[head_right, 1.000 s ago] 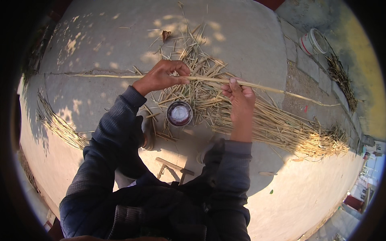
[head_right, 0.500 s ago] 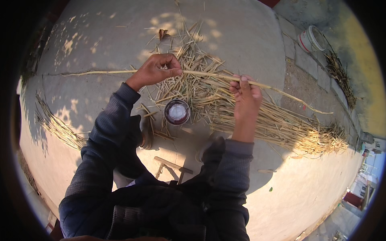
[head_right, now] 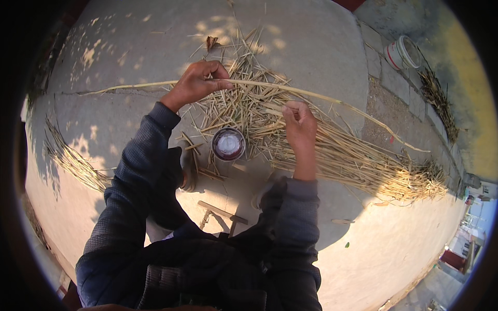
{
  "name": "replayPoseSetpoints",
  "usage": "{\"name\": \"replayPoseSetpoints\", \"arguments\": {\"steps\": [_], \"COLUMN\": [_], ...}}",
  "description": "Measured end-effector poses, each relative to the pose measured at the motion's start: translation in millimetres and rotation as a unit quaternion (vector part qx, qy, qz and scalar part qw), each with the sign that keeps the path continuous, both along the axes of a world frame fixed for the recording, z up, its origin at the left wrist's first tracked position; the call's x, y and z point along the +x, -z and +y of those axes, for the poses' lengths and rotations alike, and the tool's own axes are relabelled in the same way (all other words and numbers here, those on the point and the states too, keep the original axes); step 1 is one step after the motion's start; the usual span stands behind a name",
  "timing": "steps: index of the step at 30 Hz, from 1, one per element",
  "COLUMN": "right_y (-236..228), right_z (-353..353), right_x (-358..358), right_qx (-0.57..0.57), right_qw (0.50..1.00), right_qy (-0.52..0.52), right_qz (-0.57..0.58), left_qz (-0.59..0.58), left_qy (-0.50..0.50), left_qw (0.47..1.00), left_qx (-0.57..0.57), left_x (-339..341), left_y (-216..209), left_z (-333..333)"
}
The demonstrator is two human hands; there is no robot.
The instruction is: The person sits on a concrete surface and repeatedly strips thin fibers from long bamboo stalks by hand. The person pulls the fibers along the length of each stalk and discards the stripped pieces onto a growing pile on the ground.
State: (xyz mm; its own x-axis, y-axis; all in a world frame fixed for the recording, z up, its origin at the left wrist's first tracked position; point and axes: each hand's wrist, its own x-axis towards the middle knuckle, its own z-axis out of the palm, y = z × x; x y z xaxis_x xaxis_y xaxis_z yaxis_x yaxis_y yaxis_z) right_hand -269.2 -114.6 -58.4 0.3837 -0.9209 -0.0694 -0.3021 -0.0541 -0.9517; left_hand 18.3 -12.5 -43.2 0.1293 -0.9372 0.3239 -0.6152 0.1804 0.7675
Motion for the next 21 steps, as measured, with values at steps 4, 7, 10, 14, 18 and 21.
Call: {"name": "replayPoseSetpoints", "arguments": {"steps": [4,7,10,14,18,21], "right_y": [-6,-12,-14,-22,-29,-24], "right_z": [1,3,14,27,29,28], "right_x": [9,16,23,28,27,22], "right_qx": [0.116,0.155,0.073,-0.023,-0.035,-0.021], "right_qw": [0.942,0.919,0.951,0.968,0.962,0.966], "right_qy": [-0.003,-0.022,0.028,0.042,0.058,0.055], "right_qz": [-0.314,-0.363,-0.299,-0.247,-0.265,-0.250], "left_qz": [-0.011,-0.016,-0.132,-0.125,-0.072,0.019], "left_qy": [0.014,0.007,-0.012,0.019,0.058,0.056], "left_qw": [0.999,0.996,0.991,0.986,0.993,0.998], "left_qx": [0.037,0.087,-0.030,-0.106,-0.069,-0.013], "left_x": [6,5,-5,-27,-38,-37], "left_y": [-6,-15,-18,-9,-2,-4], "left_z": [3,6,2,-7,-7,-8]}}
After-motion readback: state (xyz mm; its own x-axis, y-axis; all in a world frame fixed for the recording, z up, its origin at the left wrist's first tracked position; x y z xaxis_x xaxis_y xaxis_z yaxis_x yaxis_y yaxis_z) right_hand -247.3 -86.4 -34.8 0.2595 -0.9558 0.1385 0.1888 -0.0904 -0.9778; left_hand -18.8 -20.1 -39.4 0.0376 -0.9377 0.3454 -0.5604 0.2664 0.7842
